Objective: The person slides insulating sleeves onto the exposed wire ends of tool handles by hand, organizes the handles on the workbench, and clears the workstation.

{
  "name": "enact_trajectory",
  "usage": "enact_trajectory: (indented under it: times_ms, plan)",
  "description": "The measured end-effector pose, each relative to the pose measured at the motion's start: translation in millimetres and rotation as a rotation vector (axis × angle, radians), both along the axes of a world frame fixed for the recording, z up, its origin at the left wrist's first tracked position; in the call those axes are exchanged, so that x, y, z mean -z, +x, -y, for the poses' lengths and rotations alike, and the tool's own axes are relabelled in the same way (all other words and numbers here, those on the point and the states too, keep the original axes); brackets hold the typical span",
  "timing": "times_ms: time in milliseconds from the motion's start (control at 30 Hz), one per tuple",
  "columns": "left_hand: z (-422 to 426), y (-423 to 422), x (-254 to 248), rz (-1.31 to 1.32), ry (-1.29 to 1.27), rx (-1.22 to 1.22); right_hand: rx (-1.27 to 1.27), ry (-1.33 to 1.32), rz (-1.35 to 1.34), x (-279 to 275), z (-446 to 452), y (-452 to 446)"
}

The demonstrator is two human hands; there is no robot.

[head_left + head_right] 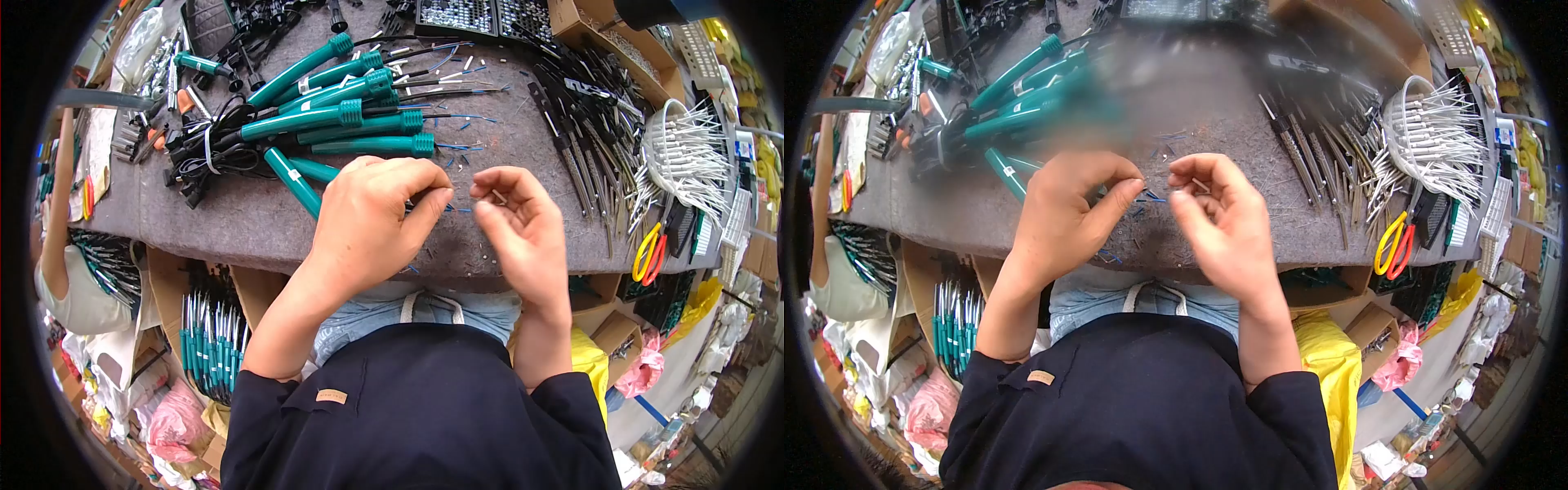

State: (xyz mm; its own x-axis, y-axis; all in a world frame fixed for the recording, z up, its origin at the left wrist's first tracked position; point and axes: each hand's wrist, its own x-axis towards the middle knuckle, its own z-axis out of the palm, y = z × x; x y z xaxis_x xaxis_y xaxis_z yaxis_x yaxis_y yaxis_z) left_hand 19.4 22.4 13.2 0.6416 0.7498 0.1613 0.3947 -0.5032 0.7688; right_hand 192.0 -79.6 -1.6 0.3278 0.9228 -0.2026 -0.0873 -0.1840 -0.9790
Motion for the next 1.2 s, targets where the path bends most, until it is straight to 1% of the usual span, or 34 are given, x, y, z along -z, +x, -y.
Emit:
enact_trajectory:
  times_ms: [33, 67, 167, 300, 400, 500, 600, 700, 800, 900, 1000, 1200]
  plan:
    - [1, 0, 2, -0.020, -0.002, 0.018, -0.001, 0.006, -0.066, -2, 0, 7]
    - [2, 1, 4, -0.041, -0.004, 0.038, -0.049, 0.027, -0.047, 4, 4, 17]
    - [5, 5, 8, -0.050, -0.001, 0.051, -0.034, -0.015, -0.046, -6, 2, 18]
    - [5, 5, 10, -0.037, 0.025, 0.054, -0.091, -0.137, 0.098, -9, 0, 20]
    - [5, 5, 10, -0.045, 0.035, 0.064, -0.042, -0.108, -0.040, 0, -2, 20]
    - [6, 5, 10, -0.040, 0.045, 0.059, -0.053, -0.019, -0.114, 5, -4, 20]
    - [5, 6, 10, -0.034, 0.042, 0.057, -0.116, -0.030, -0.096, 10, -2, 26]
    - [5, 6, 10, -0.032, 0.029, 0.055, -0.061, -0.028, -0.148, 5, -3, 21]
    - [5, 7, 10, -0.024, 0.022, 0.056, -0.057, -0.107, -0.087, -5, -2, 22]
    - [6, 7, 11, -0.021, 0.020, 0.060, -0.075, -0.051, -0.034, -2, 0, 25]
    - [6, 6, 10, -0.032, 0.018, 0.070, -0.039, -0.030, -0.003, -2, -1, 21]
    - [6, 6, 10, -0.047, 0.024, 0.087, -0.078, -0.038, 0.048, -4, -1, 21]
